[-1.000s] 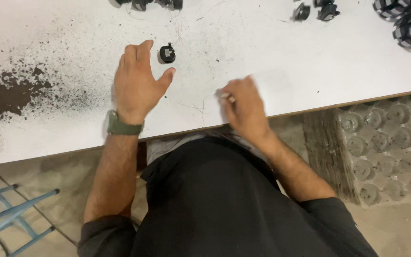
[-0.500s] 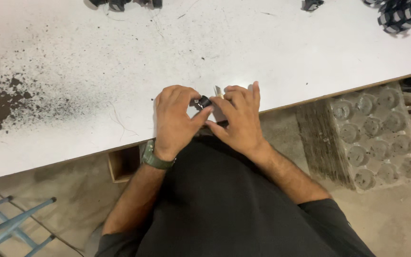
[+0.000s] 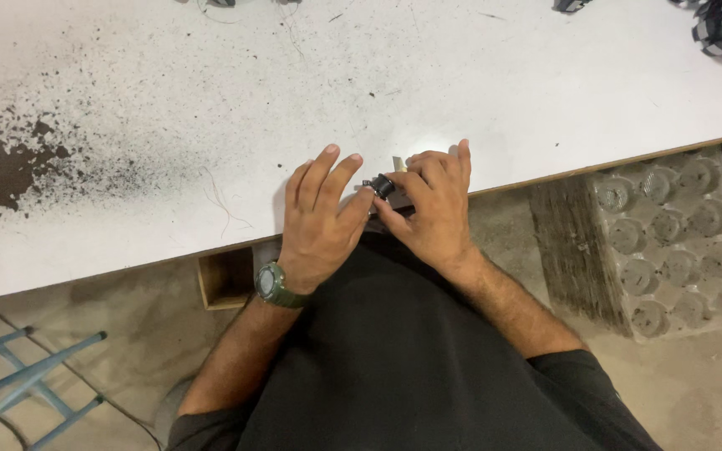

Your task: The person sits at a workbench assembling small black plastic components, pressing and fitting parts into plastic housings one at a time and setting completed assemblies aside. They occasionally use a small handheld tool to help seat or trim parts and gather finished pieces into piles on the table.

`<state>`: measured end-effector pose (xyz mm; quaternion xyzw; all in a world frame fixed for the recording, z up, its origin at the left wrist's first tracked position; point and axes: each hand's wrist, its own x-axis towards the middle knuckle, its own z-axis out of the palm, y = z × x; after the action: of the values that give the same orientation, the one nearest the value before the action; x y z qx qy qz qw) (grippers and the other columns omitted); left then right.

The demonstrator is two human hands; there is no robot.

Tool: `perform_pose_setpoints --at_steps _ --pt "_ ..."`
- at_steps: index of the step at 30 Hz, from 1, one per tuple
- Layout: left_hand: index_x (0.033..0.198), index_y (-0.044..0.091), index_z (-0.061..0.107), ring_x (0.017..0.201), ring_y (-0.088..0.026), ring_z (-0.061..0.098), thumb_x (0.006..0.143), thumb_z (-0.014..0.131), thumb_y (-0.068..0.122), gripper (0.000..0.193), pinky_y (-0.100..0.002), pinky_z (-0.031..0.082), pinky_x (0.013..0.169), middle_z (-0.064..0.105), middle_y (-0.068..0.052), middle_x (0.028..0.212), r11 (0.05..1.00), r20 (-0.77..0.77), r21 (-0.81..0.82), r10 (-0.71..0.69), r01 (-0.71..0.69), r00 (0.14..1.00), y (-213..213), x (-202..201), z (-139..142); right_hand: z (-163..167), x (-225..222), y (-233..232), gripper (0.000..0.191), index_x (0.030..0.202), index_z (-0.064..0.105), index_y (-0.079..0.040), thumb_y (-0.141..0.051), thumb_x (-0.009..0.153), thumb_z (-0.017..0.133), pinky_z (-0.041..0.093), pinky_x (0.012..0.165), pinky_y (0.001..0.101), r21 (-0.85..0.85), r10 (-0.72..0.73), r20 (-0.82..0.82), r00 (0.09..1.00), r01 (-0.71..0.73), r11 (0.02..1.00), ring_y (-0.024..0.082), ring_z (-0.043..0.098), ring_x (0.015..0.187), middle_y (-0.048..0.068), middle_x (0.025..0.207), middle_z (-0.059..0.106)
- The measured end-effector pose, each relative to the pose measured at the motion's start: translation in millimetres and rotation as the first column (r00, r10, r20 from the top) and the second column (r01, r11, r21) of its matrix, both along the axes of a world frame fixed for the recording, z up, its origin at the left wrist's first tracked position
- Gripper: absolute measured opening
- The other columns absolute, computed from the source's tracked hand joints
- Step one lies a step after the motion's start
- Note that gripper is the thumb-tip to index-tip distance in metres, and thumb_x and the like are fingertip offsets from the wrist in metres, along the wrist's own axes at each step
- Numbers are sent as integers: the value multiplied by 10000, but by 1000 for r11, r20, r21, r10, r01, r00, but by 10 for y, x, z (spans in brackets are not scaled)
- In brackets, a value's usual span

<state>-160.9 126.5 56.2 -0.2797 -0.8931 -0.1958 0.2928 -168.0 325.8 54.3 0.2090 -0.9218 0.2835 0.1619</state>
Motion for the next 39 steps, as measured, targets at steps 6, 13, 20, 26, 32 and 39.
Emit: perform_pose_setpoints --at_steps 6,13,20,26,32,39 --pt "1044 102 733 1395 -313 473 894 807 127 170 -520 417 1122 565 -112 1405 995 134 90 32 -45 991 -9 50 -53 -97 124 64 355 1164 708 -87 -130 846 861 118 1252 648 -100 48 -147 988 -63 993 328 524 1283 89 1067 573" --pt "1018 115 729 1368 -288 504 881 831 130 171 -520 414 1131 598 -76 1365 979 149 195 33 -62 988 50 71 -49 -212 192 26 336 1144 598 -64 38 871 764 184 1279 642 -204 130 -102 986 -149 967 301 612 1244 80 1047 644" --pt "1021 101 732 1366 -291 522 885 816 93 160 -484 438 1103 609 -73 1371 976 132 217 -22 -7 991 48 65 -67 -169 179 6 331 1108 599 -73 48 852 770 232 1268 659 -211 144 -73 987 -157 965 286 640 1195 75 1024 649" --pt "974 105 729 1334 -291 529 905 831 95 124 -474 455 1082 612 -89 1358 992 16 125 -15 13 1000 80 17 -109 -187 163 -2 311 1089 607 -78 47 853 766 240 1279 648 -239 131 -76 988 -146 960 278 639 1192 66 1017 647" --pt "1022 98 760 1172 -265 550 904 834 121 141 -459 434 995 610 -79 1255 978 103 195 53 -72 993 120 33 -116 -226 162 30 307 1078 608 -82 40 844 765 223 1277 656 -235 154 -61 986 -164 958 287 635 1187 69 1017 645" --pt "1031 96 725 1211 -248 576 886 786 96 158 -451 403 1034 662 -22 1233 970 282 234 0 -69 959 99 33 -29 -276 184 55 355 1131 589 -67 84 868 774 241 1278 616 -226 215 -166 962 -249 942 305 640 1252 90 1040 643"
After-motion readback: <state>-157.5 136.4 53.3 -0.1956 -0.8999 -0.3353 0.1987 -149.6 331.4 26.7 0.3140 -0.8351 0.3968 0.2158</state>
